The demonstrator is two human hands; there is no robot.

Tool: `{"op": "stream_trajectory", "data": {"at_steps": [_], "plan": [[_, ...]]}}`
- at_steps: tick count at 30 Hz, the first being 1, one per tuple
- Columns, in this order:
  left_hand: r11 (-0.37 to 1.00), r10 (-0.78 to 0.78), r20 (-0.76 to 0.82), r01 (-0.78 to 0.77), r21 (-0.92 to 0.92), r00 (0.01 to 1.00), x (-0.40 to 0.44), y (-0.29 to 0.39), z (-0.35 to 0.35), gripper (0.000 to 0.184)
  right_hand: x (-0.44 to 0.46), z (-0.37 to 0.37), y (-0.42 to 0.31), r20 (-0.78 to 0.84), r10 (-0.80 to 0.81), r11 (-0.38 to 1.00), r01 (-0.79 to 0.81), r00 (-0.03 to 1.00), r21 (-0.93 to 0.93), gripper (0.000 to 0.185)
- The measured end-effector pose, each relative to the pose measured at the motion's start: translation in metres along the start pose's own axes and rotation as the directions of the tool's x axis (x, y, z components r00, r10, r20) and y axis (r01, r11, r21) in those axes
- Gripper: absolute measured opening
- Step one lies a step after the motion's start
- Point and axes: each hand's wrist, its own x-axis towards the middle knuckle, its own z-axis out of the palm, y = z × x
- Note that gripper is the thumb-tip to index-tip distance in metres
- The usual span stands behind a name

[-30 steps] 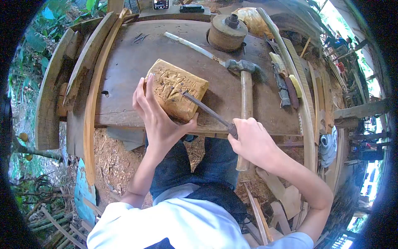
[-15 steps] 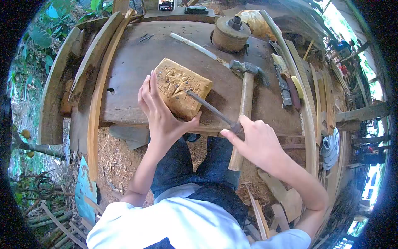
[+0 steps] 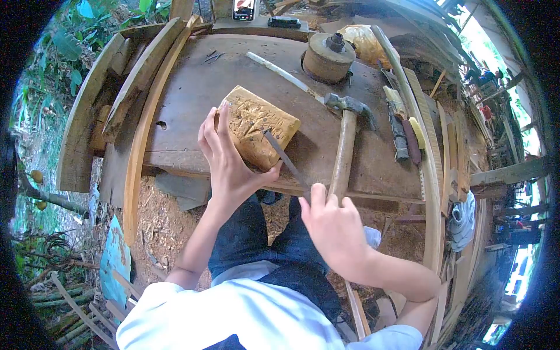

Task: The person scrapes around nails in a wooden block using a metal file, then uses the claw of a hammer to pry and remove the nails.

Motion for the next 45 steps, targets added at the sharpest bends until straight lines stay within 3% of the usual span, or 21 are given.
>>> {"op": "stream_trajectory", "data": {"at_steps": [2,3,4,6,10,12,13,15,22,27,43,45], "plan": [[1.000,-0.023,0.009,0.023,0.008,1.000,0.000,0.002,0.000,0.131,0.002,0.000,-0.007,0.076,0.102,0.993,-0.106,0.992,0.053,0.029],[1.000,-0.023,0.011,0.022,0.007,1.000,-0.001,0.001,0.000,0.131,0.007,-0.004,-0.006,0.198,0.172,0.961,-0.209,0.965,0.183,0.034],[1.000,-0.023,0.013,0.023,0.019,1.000,-0.003,0.001,0.001,0.132,0.012,-0.006,-0.003,0.199,0.175,0.960,-0.212,0.964,0.183,0.034],[0.999,-0.015,0.017,0.015,0.031,1.000,-0.003,0.000,0.002,0.132,0.019,-0.008,0.007,0.371,0.178,0.857,-0.329,0.912,0.397,0.038],[0.998,-0.025,-0.008,0.026,0.054,1.000,-0.002,0.000,0.004,0.129,0.027,-0.011,0.012,0.385,0.117,0.751,-0.335,0.915,0.568,0.037],[0.999,-0.024,-0.010,0.025,0.047,1.000,-0.003,0.000,0.005,0.129,0.031,-0.024,0.004,0.634,0.138,0.471,-0.613,0.761,0.634,0.029],[0.999,-0.017,-0.021,0.018,0.049,1.000,-0.003,0.000,0.005,0.128,0.030,-0.024,0.003,0.635,0.142,0.472,-0.616,0.759,0.631,0.029],[0.999,-0.017,-0.034,0.019,0.051,0.999,-0.002,0.000,0.005,0.128,0.028,-0.021,0.001,0.660,0.086,0.260,-0.656,0.747,0.708,0.025],[0.998,-0.021,-0.027,0.023,0.050,0.999,-0.002,-0.001,0.004,0.128,0.027,-0.010,0.009,0.670,0.012,0.149,-0.664,0.743,0.733,0.024],[1.000,-0.015,-0.009,0.015,0.025,1.000,0.000,-0.002,0.001,0.132,0.028,-0.007,0.012,0.661,-0.099,-0.022,-0.666,0.744,0.746,0.024],[0.999,-0.011,-0.013,0.011,0.046,1.000,-0.001,-0.003,0.001,0.131,0.028,-0.007,0.021,0.655,-0.185,-0.123,-0.678,0.733,0.724,0.026],[0.999,0.000,-0.004,0.001,0.046,1.000,0.000,-0.002,0.000,0.133,0.029,-0.008,0.020,0.650,-0.146,-0.038,-0.661,0.745,0.749,0.027]]}}
